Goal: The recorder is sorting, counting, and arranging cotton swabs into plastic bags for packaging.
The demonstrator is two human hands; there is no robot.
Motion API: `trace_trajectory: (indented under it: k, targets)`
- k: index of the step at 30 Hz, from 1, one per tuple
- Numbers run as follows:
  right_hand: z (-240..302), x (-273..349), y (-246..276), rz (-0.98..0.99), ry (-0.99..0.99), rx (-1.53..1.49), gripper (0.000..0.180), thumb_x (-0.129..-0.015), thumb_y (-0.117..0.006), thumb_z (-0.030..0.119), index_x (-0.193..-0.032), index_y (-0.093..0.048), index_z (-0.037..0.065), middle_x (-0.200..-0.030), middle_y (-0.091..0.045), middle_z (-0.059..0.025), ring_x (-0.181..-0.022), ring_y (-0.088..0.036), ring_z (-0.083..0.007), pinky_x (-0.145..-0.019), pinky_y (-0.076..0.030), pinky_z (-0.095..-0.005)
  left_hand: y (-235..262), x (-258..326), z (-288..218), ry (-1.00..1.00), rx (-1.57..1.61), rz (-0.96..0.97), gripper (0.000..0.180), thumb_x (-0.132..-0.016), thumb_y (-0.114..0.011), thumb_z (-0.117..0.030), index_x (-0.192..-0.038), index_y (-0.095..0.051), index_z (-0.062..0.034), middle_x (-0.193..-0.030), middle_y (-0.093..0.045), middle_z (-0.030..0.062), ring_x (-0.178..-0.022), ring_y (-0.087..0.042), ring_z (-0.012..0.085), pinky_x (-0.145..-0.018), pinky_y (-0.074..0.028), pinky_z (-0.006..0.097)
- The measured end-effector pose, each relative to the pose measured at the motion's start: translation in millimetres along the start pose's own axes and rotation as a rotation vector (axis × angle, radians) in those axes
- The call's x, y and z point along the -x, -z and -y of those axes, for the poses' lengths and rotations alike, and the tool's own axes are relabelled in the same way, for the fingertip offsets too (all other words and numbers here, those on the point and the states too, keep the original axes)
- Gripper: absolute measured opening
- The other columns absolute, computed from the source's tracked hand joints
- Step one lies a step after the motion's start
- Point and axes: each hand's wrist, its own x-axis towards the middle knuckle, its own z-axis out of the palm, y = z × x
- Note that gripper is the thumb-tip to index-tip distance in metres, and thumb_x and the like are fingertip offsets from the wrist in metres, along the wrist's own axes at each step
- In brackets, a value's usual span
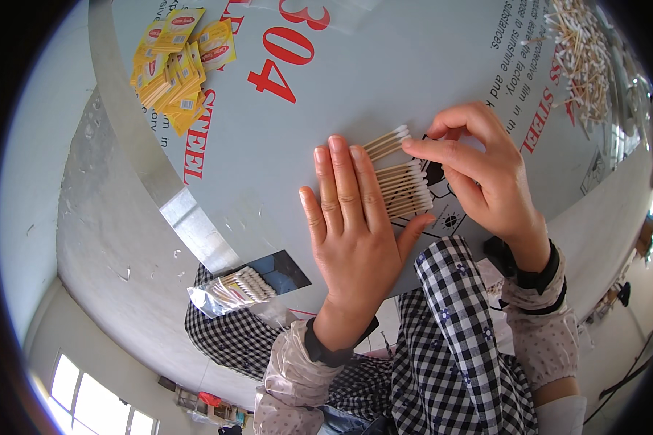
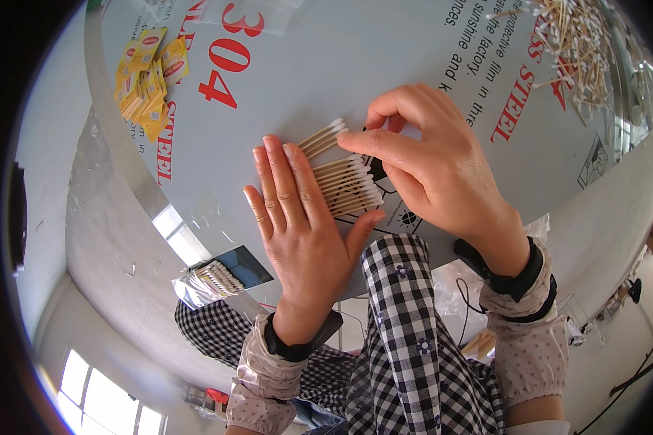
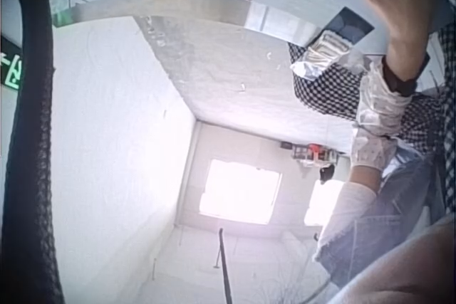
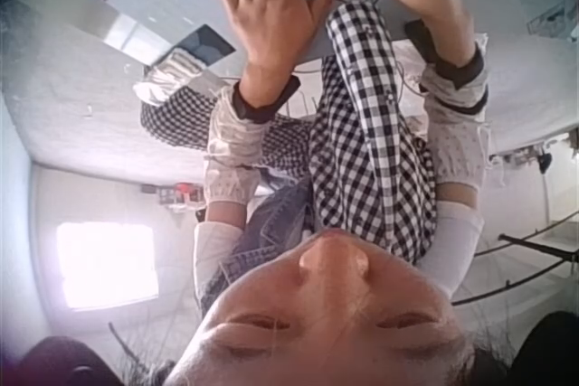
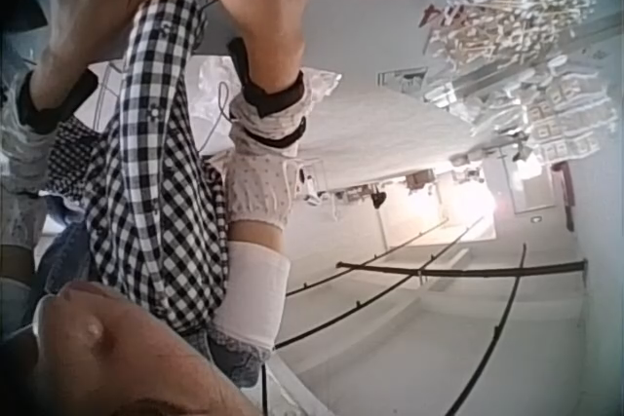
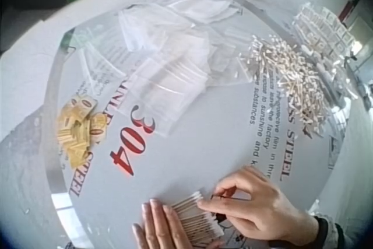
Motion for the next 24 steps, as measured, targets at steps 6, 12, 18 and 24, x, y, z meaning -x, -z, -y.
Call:
trace_trajectory:
  k: [6,12,18,24]
  targets:
    - [-2,-2,0,0.012,0.007,-0.036,0.027,-0.073,-0.065,-0.009,-0.093,-0.071,0.008,-0.094,-0.06,-0.0046,-0.082,-0.057,-0.0227,-0.075,-0.048,-0.0355,0,0,0,-0.001,0.002,-0.002,0.096,-0.094,-0.037,-0.072,-0.149,-0.038,0.0055,-0.157,-0.036,0.023,-0.149,-0.03,0.0357,-0.123,-0.011,0.052]
    - [3,-24,-9,-0.048,0.008,-0.077,0.019,-0.079,-0.071,-0.008,-0.093,-0.072,0.005,-0.098,-0.062,-0.0073,-0.085,-0.061,-0.0209,-0.07,-0.051,-0.0309,2,3,4,0.004,0.082,0.018,0.098,-0.093,-0.043,-0.072,-0.151,-0.035,0.0059,-0.159,-0.033,0.0232,-0.15,-0.025,0.0398,-0.122,-0.01,0.055]
    - [-9,-35,-9,-0.09,0.01,0.004,0.014,-0.08,-0.072,-0.005,-0.091,-0.07,0.004,-0.091,-0.062,-0.0076,-0.082,-0.062,-0.0244,-0.07,-0.051,-0.0303,6,13,8,-0.129,0.036,0.118,0.096,-0.092,-0.046,-0.071,-0.153,-0.033,0.0032,-0.16,-0.034,0.0199,-0.152,-0.023,0.0371,-0.122,-0.004,0.056]
    - [-5,-20,4,-0.205,0.001,-0.015,0.014,-0.083,-0.069,-0.006,-0.095,-0.07,0.002,-0.091,-0.064,-0.0091,-0.082,-0.063,-0.0219,-0.069,-0.051,-0.0299,6,12,2,-0.129,-0.136,0.12,0.097,-0.093,-0.033,-0.075,-0.15,-0.04,0.0026,-0.158,-0.038,0.0192,-0.15,-0.029,0.0346,-0.122,-0.009,0.056]
